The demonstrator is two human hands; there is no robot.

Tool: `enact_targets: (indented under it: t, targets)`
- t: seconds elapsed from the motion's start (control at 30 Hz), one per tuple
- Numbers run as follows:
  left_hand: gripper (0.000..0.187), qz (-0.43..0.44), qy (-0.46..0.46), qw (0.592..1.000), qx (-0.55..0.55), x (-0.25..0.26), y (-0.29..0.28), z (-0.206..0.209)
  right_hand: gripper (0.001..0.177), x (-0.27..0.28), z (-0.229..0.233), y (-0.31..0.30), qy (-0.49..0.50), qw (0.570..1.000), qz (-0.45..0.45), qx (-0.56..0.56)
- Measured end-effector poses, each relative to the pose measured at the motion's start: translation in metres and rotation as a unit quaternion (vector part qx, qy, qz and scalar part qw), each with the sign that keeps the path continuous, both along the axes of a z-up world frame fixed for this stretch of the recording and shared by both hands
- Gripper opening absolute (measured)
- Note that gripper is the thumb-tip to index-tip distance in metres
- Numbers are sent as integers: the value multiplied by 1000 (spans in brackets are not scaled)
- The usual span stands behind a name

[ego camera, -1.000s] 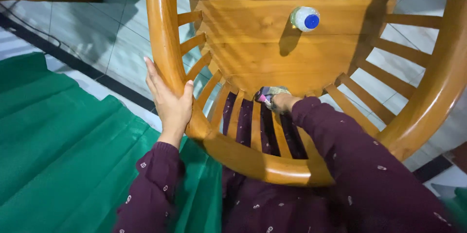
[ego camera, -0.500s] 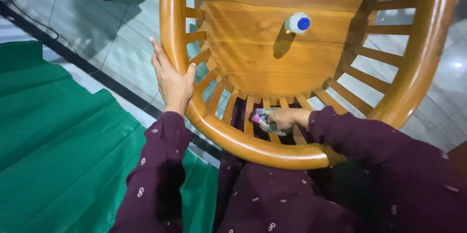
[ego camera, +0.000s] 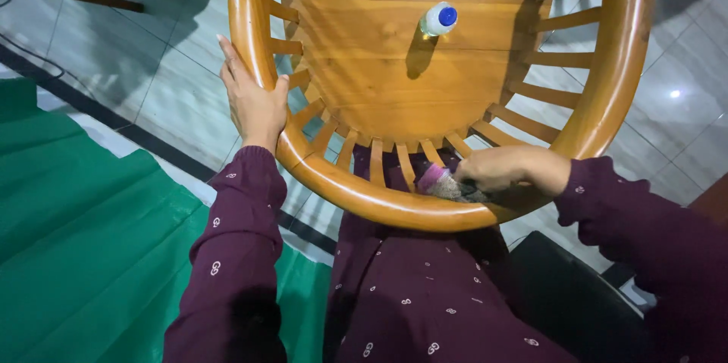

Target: Wiping down the surface of a wooden chair using a cloth and a bottle of water.

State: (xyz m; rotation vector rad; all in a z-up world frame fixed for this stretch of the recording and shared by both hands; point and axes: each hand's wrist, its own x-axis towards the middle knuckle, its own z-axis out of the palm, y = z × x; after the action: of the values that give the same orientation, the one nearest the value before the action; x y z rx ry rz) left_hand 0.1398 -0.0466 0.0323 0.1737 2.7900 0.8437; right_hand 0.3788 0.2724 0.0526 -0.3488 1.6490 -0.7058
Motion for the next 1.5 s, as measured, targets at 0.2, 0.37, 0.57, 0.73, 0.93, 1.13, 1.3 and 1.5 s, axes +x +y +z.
enact_targets:
  t: [0.2,0.37,0.57,0.73,0.93,1.13,1.3,1.5]
  targets:
    - [115,6,-7,1000,-12,0,2,4,40,32,-108,-4,-17,999,16,-32]
    - [113,13,-8,1000,-14,0,3,6,40,29,-158,-23,-45,997,64,-9]
    - [110,14,1,1000,-4,5,-1,5,33,66,-305,-32,60,989,120,60]
    - [110,-5,25,1000,8,5,4,15,27,91,-391,-34,142,985,75,64]
    - [109,3,-9,1000,1,5,5,16,29,85,-388,-34,-29,976,-214,-27]
    - [112,9,6,1000,-15,3,5,11,24,72,-221,5,110,987,105,-58]
    - [111,19,2,999,-28,4,4,3,46,14,-70,27,-15,988,13,-153]
    - [111,15,13,999,-27,5,3,5,22,-7,-1,53,-60,994,54,-70]
